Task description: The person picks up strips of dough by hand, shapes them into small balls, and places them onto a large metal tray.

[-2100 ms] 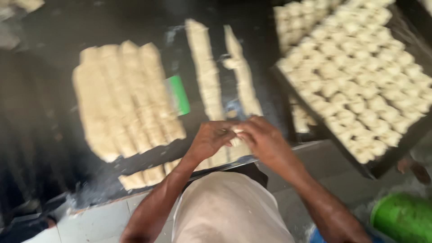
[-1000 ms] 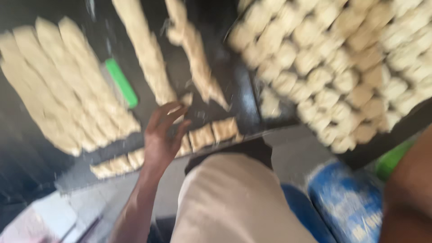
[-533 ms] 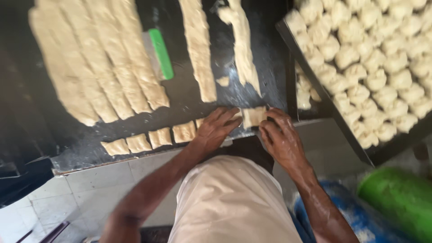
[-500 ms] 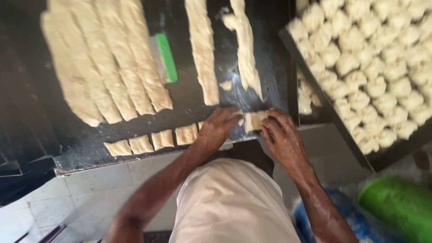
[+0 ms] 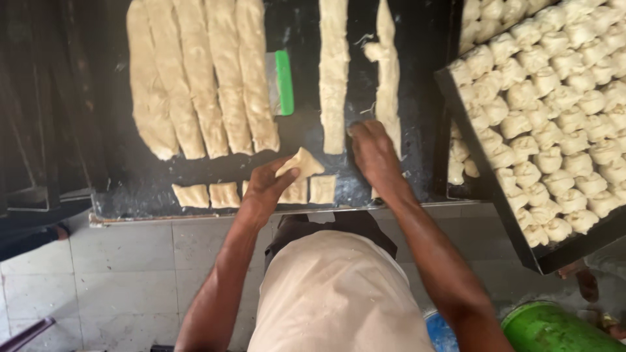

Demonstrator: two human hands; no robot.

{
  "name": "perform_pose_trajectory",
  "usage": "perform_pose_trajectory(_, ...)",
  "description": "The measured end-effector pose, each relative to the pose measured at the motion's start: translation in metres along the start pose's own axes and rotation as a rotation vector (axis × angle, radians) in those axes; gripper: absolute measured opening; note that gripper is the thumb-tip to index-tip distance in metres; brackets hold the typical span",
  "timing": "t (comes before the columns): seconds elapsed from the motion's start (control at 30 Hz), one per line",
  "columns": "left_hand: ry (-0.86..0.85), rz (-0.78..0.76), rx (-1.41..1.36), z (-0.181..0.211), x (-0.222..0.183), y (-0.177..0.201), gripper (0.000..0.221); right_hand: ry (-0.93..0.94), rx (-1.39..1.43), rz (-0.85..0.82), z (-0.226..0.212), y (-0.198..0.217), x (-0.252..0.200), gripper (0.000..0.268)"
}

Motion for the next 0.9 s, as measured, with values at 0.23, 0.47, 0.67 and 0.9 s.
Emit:
perform_pose_trajectory(0.23, -0.023, -0.325, 0.286, 0.021, -0.003, -0.006, 0.047, -0.071, 0.617, -0.311, -0.058, -0.002, -0.036, 0.019)
perform_pose_trajectory(0.47, -0.036, -0.573, 0.326, 0.039, -0.009, -0.014, 0.071, -0.080, 0.216, -0.137, -0.087, 0.000, -0.037, 0.024)
perform_pose_trajectory(0.67, 0.186, -0.606, -0.291, 0.027, 0.001, -0.025, 0.047, 0.325, -0.185, 0.226, -0.119, -0.001, -0.071, 0.039)
perform_pose_trajectory(0.9, -0.239, -0.666, -0.192, 0.057, -0.016, -0.049, 0.031, -0.355, 1.042, 0.038, -0.026, 0.008, -0.065, 0.040)
Point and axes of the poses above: each hand's wrist, its own x-axis towards the middle knuckle, its own y-axis out of the back of the hand, z = x × y, the point moved 5 cm from there along x, towards the middle knuckle, and after that the axes turned 3 degrees about y, right-handed, at the moved point
